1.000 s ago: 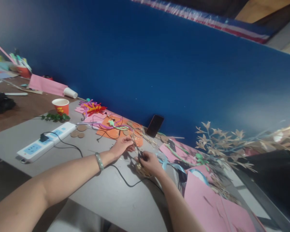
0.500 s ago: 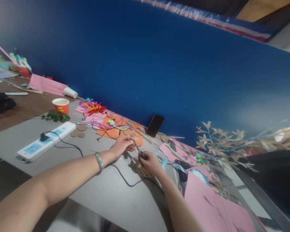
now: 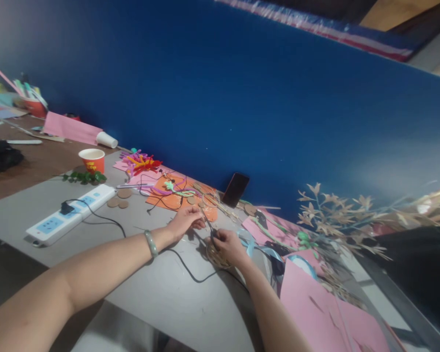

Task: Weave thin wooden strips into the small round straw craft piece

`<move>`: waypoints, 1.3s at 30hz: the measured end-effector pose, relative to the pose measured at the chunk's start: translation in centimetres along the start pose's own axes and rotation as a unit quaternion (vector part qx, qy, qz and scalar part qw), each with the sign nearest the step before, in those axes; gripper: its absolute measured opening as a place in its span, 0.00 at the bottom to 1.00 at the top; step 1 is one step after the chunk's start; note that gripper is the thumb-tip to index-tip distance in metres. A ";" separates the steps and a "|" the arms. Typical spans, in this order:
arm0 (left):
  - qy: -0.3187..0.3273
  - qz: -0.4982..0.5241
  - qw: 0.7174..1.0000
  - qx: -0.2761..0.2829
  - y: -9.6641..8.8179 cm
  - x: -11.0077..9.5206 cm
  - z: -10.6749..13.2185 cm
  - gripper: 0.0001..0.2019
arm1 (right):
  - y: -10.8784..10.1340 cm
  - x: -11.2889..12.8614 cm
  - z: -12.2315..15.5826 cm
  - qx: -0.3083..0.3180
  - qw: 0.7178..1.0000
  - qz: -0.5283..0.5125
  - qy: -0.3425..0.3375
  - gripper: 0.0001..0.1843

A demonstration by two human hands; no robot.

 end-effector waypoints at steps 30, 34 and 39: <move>0.083 -0.241 0.963 0.086 0.4 -0.1 0.5 0.07 | -0.5 1.1 0.0 -0.101 0.979 -0.173 -0.039 0.13; 0.046 -0.237 0.967 0.084 0.3 0.0 0.6 0.07 | -0.3 1.2 0.0 -0.094 0.982 -0.159 -0.039 0.13; -0.014 -0.130 0.988 0.077 0.3 0.3 0.6 0.10 | -0.1 1.3 0.2 -0.099 0.974 -0.200 -0.022 0.13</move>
Point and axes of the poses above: each hand's wrist, its own z-axis away from the middle knuckle, its own y-axis out of the palm, x = y × z, the point moved 4 cm from there along -z, towards the middle knuckle, and after that the axes turned 11 degrees about -z, right-handed, at the moved point
